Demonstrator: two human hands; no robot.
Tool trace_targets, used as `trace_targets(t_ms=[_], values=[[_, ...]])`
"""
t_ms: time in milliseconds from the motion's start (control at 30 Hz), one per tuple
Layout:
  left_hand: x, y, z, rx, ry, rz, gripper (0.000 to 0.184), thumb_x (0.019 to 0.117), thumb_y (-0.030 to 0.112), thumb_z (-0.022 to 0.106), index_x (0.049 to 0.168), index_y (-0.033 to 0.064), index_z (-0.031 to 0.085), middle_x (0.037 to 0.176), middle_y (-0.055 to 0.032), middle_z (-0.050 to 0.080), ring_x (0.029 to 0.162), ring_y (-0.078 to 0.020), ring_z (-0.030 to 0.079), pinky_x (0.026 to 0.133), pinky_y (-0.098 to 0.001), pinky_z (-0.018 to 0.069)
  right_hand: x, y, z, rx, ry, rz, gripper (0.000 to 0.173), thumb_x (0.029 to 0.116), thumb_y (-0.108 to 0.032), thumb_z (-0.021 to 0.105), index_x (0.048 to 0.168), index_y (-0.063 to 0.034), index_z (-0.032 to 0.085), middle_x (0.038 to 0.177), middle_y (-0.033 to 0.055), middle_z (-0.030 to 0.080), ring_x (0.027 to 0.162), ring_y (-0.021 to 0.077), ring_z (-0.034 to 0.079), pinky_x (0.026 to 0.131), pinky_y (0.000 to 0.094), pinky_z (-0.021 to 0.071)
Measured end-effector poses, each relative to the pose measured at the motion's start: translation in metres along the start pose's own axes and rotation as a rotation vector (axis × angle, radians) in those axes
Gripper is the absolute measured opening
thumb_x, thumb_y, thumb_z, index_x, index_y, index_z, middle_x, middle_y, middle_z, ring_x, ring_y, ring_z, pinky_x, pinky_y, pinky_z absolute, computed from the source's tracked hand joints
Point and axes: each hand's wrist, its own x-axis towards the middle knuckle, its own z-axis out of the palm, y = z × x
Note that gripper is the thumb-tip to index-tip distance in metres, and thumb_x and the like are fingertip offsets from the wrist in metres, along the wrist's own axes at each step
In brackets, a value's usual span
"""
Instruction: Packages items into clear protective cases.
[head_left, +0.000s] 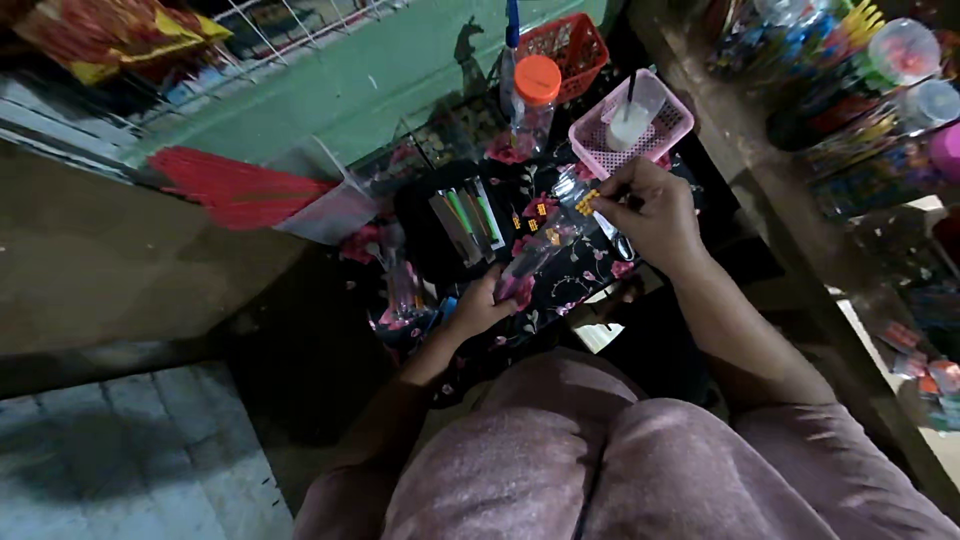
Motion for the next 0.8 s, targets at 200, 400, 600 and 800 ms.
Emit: trace_targets(t_ms=[200,400,600,800], values=[[-0.005,0.008,-0.005,-0.013,0.048,0.165,0.049,0.0889,0.01,0.074,0.13,-0.0055,0.054,0.09,-0.0127,0.068,0.074,-0.0131,0.065,0.071,-0.0336,0.0573,-0.004,-0.023,0.001,-0.033,-0.107,-0.096,0.011,0.0931,-0.012,0.071,0.098,-0.0014,0.07,0.095,0.008,0.07,0.09,0.012,0.064,0.084,0.0279,0.052],[-0.002,0.021,-0.015,-0.077,0.035,0.347,0.058,0.0821,0.012,0.078,0.129,-0.0096,0.052,0.091,-0.0129,0.067,0.074,-0.0102,0.064,0.07,-0.0302,0.0565,-0.006,-0.087,-0.016,-0.189,-0.269,-0.318,0.014,0.0994,-0.015,0.062,0.102,-0.0046,0.071,0.097,0.0067,0.07,0.098,0.0173,0.063,0.089,0.032,0.0511],[0.01,0.034,-0.02,-0.213,0.049,0.515,0.058,0.083,0.018,0.078,0.128,-0.0063,0.051,0.09,-0.0032,0.064,0.073,-0.0008,0.059,0.068,-0.0192,0.0515,-0.004,-0.126,-0.028,-0.31,-0.273,-0.403,0.022,0.0971,-0.025,0.065,0.107,-0.007,0.071,0.101,0.0061,0.069,0.102,0.0227,0.062,0.092,0.0445,0.0476],[0.02,0.036,-0.018,-0.417,-0.042,0.63,0.065,0.0831,0.024,0.08,0.131,-0.0042,0.046,0.095,0.0041,0.065,0.081,0.0027,0.062,0.074,-0.0184,0.0538,0.004,-0.144,-0.029,-0.424,-0.299,-0.436,0.022,0.0912,-0.005,0.067,0.113,-0.0041,0.068,0.103,0.0079,0.073,0.107,0.031,0.064,0.096,0.0578,0.0417]])
